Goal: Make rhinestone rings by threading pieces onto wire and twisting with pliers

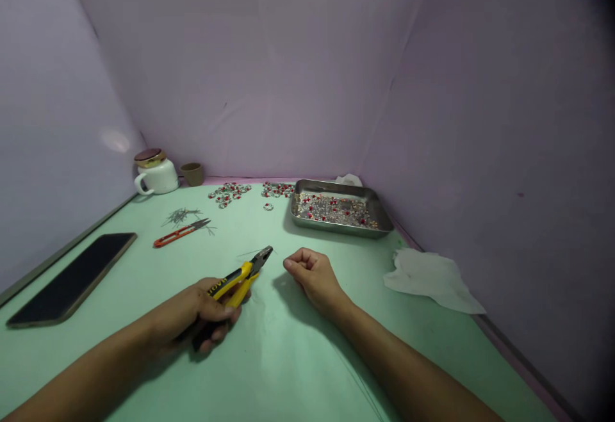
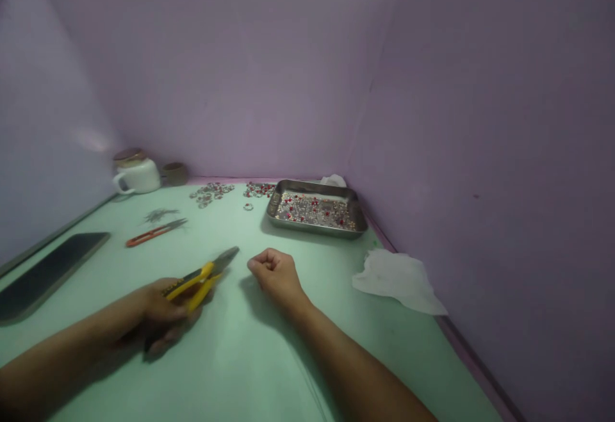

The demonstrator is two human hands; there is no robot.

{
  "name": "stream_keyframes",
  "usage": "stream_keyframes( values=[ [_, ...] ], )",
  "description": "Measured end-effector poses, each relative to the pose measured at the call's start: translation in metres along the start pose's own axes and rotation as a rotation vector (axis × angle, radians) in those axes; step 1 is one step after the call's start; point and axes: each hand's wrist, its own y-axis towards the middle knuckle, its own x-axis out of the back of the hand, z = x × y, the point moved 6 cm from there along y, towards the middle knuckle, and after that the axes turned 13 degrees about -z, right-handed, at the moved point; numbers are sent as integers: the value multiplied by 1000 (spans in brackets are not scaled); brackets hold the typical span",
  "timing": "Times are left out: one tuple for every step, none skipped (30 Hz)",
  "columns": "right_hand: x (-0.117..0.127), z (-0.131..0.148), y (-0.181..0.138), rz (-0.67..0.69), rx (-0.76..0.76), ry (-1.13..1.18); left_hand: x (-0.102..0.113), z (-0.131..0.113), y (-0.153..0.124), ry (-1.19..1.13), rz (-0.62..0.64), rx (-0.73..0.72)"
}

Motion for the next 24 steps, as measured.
stream_keyframes(
  values=[
    [0,0,0,5,8,-2,-1,1,-2,-57,21,28],
    [-1,1,-1,10,17,-3,-1,1,-3,-112,45,59],
    [-1,1,-1,16,27,-1,-2,1,-5,-162,70,90],
    [-2,2,-1,22,37,1,-3,2,-6,-204,94,122],
    [-2,3,-1,27,45,1,-4,2,-8,-236,119,148],
    [-2,3,-1,31,52,-2,-5,2,-9,-253,139,170],
    [-2,3,-1,33,56,-8,-5,2,-9,-256,149,182],
    [-2,2,-1,33,59,-16,-5,1,-9,-246,145,182],
    [-2,2,-1,32,61,-24,-3,1,-8,-219,126,166],
    [-2,1,-1,29,65,-32,-2,0,-7,-163,96,138],
    [-2,1,-1,26,70,-37,1,-1,-6,-76,52,100],
    [-2,1,-1,24,74,-42,3,-3,-5,42,-6,54],
    [-2,1,-1,23,77,-48,7,-6,-4,185,-73,-3],
    [-2,0,-1,23,77,-55,10,-11,-4,339,-144,-77],
    [-2,1,-1,23,77,-62,12,-17,-5,489,-212,-159],
    [-2,1,-2,21,77,-68,12,-23,-6,623,-269,-241],
    [-2,2,-2,19,78,-76,12,-28,-8,739,-313,-317],
    [-2,2,-2,13,79,-85,10,-31,-10,848,-346,-378],
    [-2,2,-2,8,80,-94,9,-33,-11,948,-377,-417],
    [-1,3,-3,2,79,-101,9,-33,-11,1043,-412,-432],
    [-1,2,-3,-2,77,-105,9,-32,-11,1131,-454,-431],
    [-1,2,-3,-3,76,-105,9,-32,-11,1210,-498,-429],
    [-1,2,-3,-5,76,-101,9,-32,-11,1271,-542,-425],
    [-1,2,-3,-5,76,-93,9,-32,-12,1306,-574,-421]
  ],
)
